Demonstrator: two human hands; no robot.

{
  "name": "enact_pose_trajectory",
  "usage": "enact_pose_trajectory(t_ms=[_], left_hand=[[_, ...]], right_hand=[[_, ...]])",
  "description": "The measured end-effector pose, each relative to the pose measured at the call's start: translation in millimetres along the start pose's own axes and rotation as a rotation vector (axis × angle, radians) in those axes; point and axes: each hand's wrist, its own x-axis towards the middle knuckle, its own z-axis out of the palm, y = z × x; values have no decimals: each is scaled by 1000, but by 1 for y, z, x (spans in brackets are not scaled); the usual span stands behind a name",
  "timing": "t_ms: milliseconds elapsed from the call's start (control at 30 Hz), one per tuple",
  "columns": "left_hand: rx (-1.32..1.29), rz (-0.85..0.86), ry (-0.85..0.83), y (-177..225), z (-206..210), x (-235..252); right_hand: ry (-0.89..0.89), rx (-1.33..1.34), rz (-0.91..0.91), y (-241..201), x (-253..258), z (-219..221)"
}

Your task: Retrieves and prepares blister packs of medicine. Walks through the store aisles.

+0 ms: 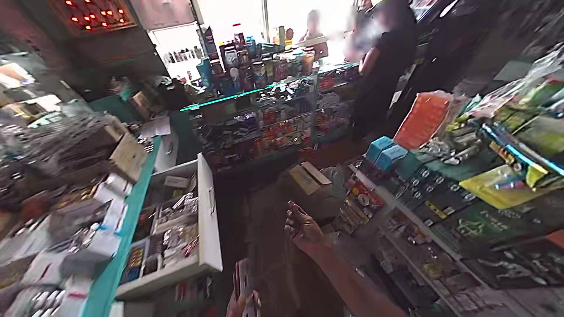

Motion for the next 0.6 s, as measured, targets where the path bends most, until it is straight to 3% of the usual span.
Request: enact_pose_trajectory(t_ms=[133,233,333,400,433,500,600], left_hand=[[-153,-335,349,-37,24,192],[-98,-386,528,-60,19,322],[-18,-419,606,-29,55,429],[64,-513,639,32,110,487],[81,-452,566,48,124,528],[138,-282,457,35,106,615],[253,-297,389,47,118,731]], right_hand=[[52,102,-90,-74,82,7],[137,143,-159,-116,159,12],[159,163,-341,-171,237,16],[164,182,-480,-205,283,22],[174,202,-545,-226,308,28],[242,234,-636,-248,340,25],[347,247,-750,-274,383,23]])
